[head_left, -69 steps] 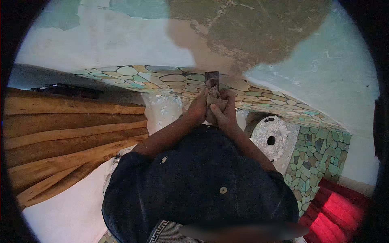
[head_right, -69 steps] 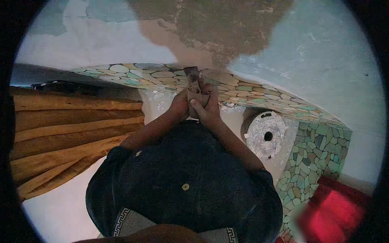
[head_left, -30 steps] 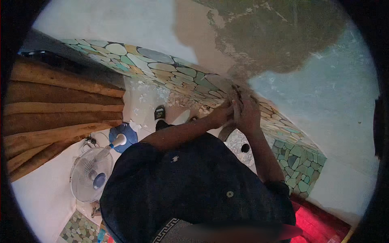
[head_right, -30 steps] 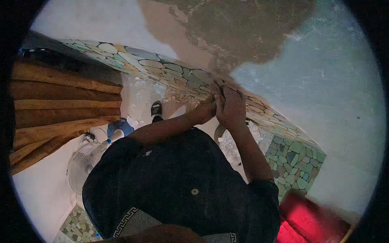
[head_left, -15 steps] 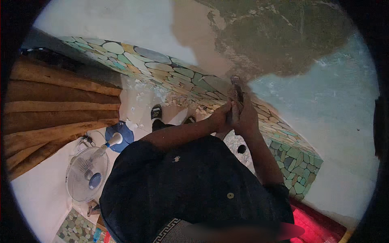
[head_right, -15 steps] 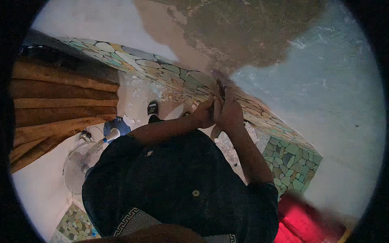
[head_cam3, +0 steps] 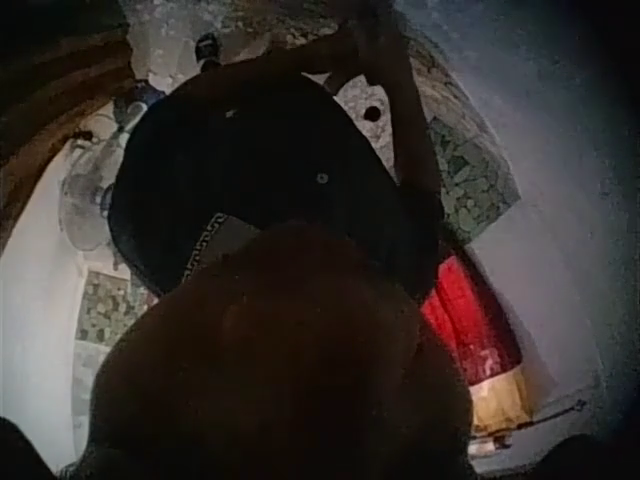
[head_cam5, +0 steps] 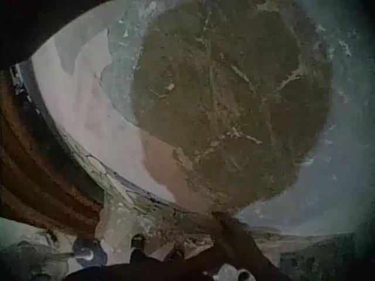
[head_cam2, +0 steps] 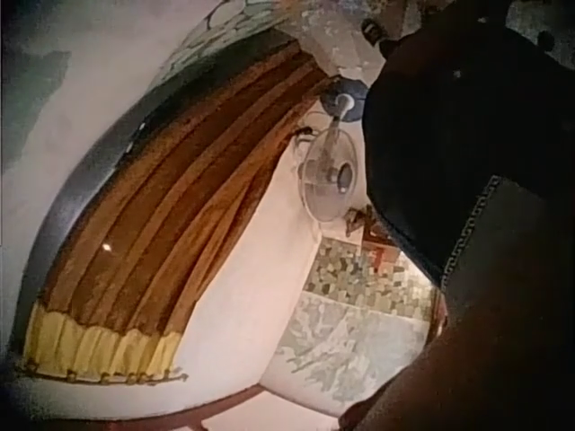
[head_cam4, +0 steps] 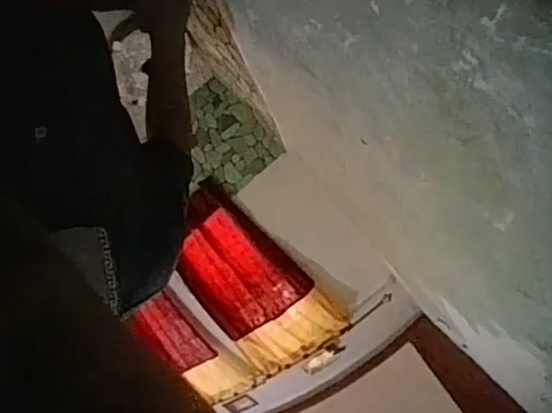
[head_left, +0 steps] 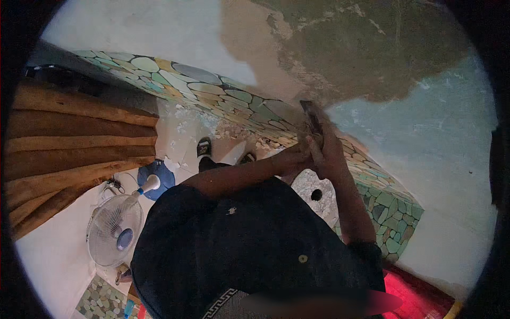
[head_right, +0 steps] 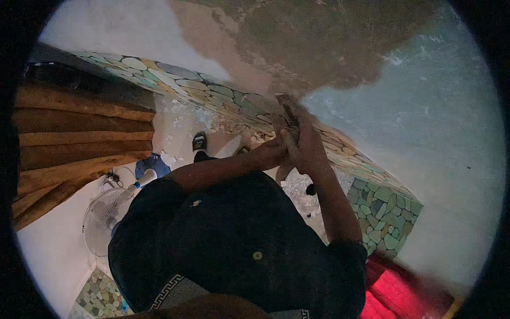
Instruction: The person is using a putty knife to scrape and patch a damaged area of a wall.
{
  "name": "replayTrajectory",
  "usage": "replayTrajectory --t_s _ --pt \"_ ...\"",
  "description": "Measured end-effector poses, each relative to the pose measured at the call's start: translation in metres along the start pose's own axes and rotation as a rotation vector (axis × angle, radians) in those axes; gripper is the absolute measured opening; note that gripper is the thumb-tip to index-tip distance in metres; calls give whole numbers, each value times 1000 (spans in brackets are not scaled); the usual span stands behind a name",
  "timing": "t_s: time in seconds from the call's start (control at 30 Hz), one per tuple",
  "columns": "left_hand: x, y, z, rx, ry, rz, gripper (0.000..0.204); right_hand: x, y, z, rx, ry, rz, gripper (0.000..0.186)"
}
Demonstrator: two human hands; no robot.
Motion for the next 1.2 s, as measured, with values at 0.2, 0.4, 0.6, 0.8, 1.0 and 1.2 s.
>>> replayTrajectory --t_s 0.2,0.4,0.6,0.8,1.0,1.2 --pt "-6 -21 16 -261 -96 -54 35 3 14 -7 198 -65 40 55" --pt "-3 -15 9 50 47 99 31 16 11 -5 -56 30 -4 45" --pt "-4 -32 22 -309 -88 -149 36 20 14 -21 261 153 40 44" --pt "-1 -39 30 -383 -130 -85 44 16 12 -24 321 51 -96 38" --pt "-3 -38 54 -920 -150 -169 40 6 0 -30 375 292 40 37" --pt "-9 -31 42 -570 -33 81 40 15 5 -29 308 185 -140 37"
Point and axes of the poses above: each hand's wrist, its own x-axis away from the middle knuckle, its own z-axis out of the back of the hand, y = z × x, the point moved 3 cm from there along -x, towards the middle knuckle, and after that the axes turned 12 degrees about x, right-handed, at the moved point
